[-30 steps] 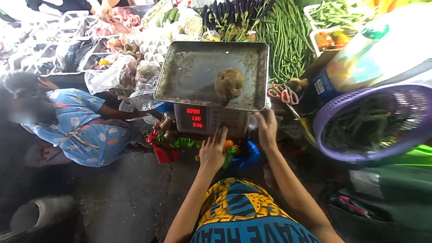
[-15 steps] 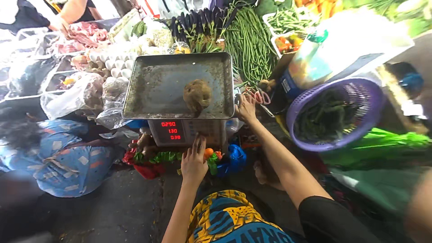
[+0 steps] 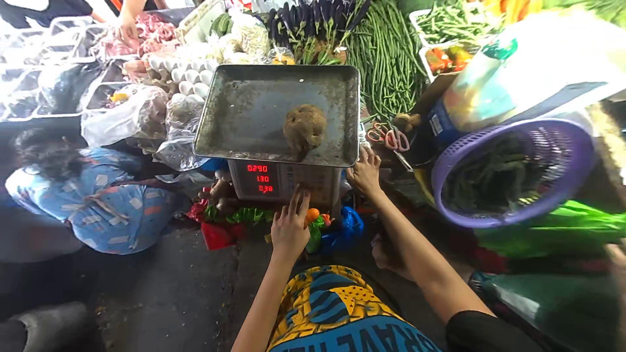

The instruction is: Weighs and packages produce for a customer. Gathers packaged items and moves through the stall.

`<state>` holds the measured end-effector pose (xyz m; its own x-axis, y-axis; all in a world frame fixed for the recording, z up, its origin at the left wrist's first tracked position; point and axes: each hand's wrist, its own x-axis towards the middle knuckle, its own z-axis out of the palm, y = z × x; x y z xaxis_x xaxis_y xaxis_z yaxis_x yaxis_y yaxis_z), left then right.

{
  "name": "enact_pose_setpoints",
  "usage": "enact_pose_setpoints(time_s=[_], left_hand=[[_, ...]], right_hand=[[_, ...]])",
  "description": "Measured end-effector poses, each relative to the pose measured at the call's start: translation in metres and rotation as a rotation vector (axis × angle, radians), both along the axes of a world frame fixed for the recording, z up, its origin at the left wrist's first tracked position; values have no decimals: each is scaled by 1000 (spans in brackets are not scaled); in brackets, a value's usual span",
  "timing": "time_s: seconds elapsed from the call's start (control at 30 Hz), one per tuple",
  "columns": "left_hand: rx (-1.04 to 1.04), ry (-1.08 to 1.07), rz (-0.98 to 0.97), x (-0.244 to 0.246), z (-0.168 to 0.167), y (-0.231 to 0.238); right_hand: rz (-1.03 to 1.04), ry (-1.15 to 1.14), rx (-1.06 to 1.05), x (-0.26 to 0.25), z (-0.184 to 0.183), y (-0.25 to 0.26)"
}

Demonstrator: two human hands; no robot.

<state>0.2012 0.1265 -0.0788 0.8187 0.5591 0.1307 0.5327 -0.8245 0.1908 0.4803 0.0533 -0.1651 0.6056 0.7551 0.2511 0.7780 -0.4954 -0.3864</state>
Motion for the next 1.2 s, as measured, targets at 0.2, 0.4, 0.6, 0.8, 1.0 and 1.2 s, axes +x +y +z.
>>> enact_pose_setpoints(time_s=[0.2, 0.4, 0.6, 0.8, 1.0, 1.2], left_hand=[[-21, 26, 7, 1, 1, -1], [26, -3, 3, 2, -1, 0], [40, -28, 2, 1, -2, -1], [3, -63, -3, 0, -4, -2], [97, -265, -7, -3, 20, -7], [166, -753, 74, 14, 152, 47]], right_hand=[[-109, 28, 50, 6, 3, -7], [-102, -56, 6, 15, 8, 2], [-104, -58, 24, 24, 9, 14], [-61, 26, -38, 20, 12, 21], [-192, 18, 99, 6, 0, -5], [-194, 371, -32, -33, 19, -68]])
